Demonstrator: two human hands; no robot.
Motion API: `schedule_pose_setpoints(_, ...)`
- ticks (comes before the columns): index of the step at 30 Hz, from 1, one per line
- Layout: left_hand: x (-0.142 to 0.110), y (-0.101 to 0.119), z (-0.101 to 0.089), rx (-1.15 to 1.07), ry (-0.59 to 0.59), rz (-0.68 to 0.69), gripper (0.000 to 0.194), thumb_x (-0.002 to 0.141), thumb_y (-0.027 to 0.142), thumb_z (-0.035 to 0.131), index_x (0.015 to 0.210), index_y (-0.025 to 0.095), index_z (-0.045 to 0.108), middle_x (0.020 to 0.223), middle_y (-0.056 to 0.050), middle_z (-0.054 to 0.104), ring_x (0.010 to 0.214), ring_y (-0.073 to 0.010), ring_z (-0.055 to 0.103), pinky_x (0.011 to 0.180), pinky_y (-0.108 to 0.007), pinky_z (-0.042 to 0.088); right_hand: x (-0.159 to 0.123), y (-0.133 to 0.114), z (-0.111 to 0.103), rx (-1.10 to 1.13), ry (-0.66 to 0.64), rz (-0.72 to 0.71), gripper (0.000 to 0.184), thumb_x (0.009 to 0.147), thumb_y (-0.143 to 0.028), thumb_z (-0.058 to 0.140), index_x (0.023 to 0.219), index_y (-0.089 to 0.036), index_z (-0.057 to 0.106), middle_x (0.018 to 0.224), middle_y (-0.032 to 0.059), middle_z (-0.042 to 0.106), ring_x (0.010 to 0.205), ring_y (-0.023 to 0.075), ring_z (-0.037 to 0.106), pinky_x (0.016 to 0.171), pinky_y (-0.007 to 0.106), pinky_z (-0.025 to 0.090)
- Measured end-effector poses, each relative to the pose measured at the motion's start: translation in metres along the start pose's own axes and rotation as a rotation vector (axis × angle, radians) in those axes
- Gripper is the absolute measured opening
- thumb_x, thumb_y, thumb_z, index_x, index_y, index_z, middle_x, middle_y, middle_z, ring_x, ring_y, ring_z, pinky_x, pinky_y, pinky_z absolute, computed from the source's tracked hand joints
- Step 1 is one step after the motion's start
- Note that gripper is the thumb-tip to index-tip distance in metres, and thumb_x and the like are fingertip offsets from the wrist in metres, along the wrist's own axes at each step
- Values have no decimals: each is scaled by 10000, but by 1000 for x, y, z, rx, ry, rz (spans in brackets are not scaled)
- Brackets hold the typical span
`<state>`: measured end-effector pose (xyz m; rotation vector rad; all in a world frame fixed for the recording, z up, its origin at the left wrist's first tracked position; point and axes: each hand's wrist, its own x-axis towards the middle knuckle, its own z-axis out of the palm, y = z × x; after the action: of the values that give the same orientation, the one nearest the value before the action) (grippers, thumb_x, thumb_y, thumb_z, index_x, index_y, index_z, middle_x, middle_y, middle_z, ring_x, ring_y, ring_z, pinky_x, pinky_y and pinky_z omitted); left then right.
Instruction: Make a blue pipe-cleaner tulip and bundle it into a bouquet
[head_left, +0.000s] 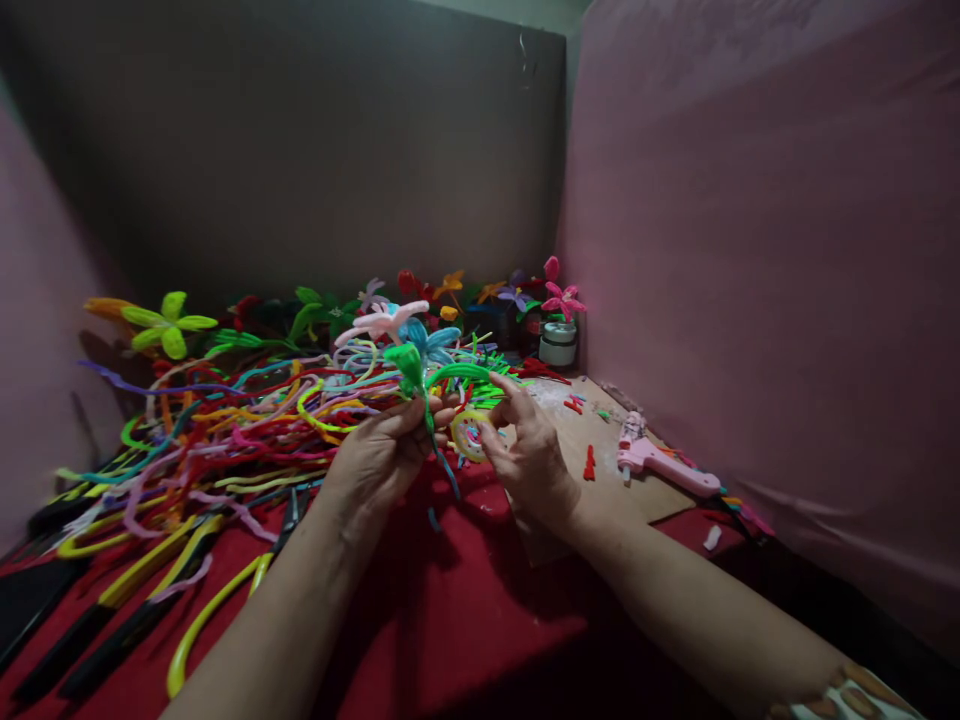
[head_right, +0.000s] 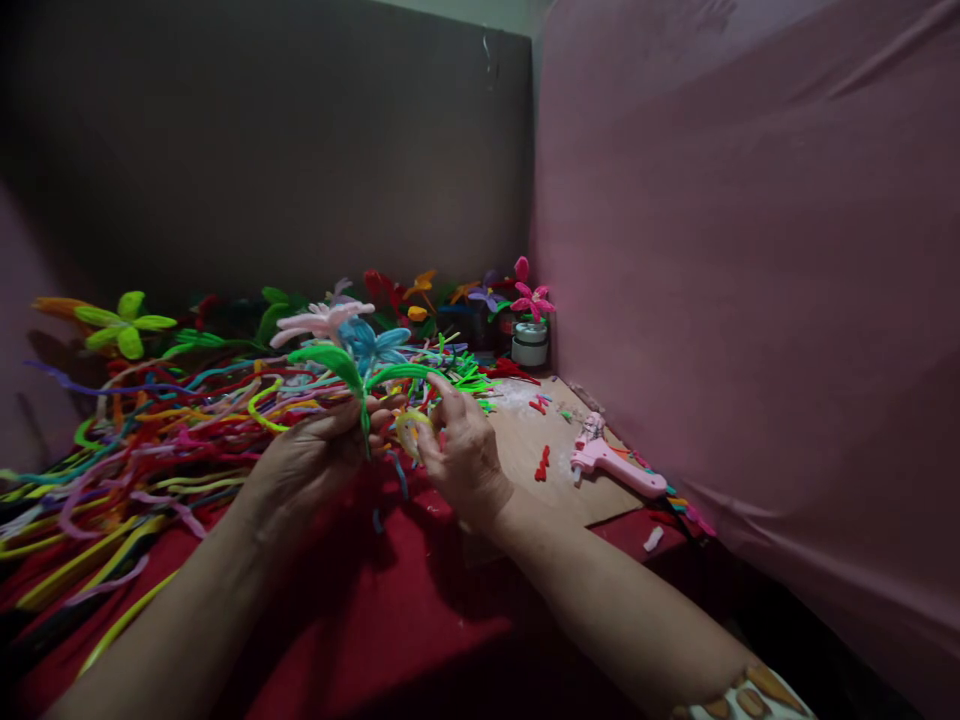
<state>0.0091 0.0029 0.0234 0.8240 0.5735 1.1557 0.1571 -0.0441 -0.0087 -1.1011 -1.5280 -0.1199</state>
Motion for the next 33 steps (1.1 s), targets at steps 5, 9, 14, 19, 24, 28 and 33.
schedule_pose_setpoints(5, -1, -4, -1, -5, -51, -76, 147, 746, 20, 515, 695, 73, 642, 705, -102, 675, 682, -203, 667, 561, -267, 552, -3, 0, 1, -186, -39, -163, 484, 829, -174, 434, 1306, -146, 358, 820, 83, 583, 771, 200, 499, 765, 361, 430)
schedule_pose_setpoints(9, -2, -7, -2, 4, -117, -71, 137, 729, 23, 528, 702, 56, 659, 740, -133, 693, 726, -222, 671, 648, -315, 562, -5, -1, 3, -255, -47, -215, 486, 830, -157, 401, 1314, -163, 358, 874, 89, 588, 779, 208, 482, 769, 373, 431)
schedule_pose_setpoints(14, -4, -10, 1, 32, -127, -32, 130, 742, 38, 538, 722, 48, 665, 772, -142, 693, 756, -220, 670, 699, -315, 561, -6, 0, 5, -183, -62, -182, 487, 794, -143, 436, 1279, -148, 391, 840, 82, 575, 775, 199, 487, 772, 368, 436)
schedule_pose_setpoints(19, -4, -10, 7, -1, -46, -38, 142, 744, 26, 524, 695, 66, 651, 724, -116, 687, 687, -181, 670, 693, -275, 560, 0, 1, 5, 205, -76, 161, 484, 706, -185, 552, 1182, -187, 461, 801, 29, 560, 736, 153, 522, 753, 319, 449)
schedule_pose_setpoints(24, -6, -10, 9, -37, -49, -97, 149, 752, 37, 510, 695, 72, 644, 685, -110, 682, 626, -165, 658, 677, -281, 559, 7, 2, 3, 942, -233, 579, 328, 619, -203, 634, 942, -186, 580, 884, 34, 625, 783, 157, 585, 733, 303, 472)
schedule_pose_setpoints(28, -6, -9, 7, -27, -76, -110, 149, 760, 48, 506, 707, 64, 644, 674, -109, 677, 617, -159, 651, 648, -265, 553, 9, 0, 1, 1119, -208, 646, 378, 557, -147, 694, 923, -201, 614, 870, 14, 645, 773, 146, 597, 772, 302, 467)
schedule_pose_setpoints(33, -6, -8, 6, -33, -54, -116, 175, 775, 50, 481, 710, 59, 643, 671, -107, 671, 624, -162, 652, 655, -273, 549, 9, 2, 1, 1190, -285, 668, 379, 564, -137, 713, 928, -202, 631, 872, 3, 650, 740, 123, 607, 770, 291, 470)
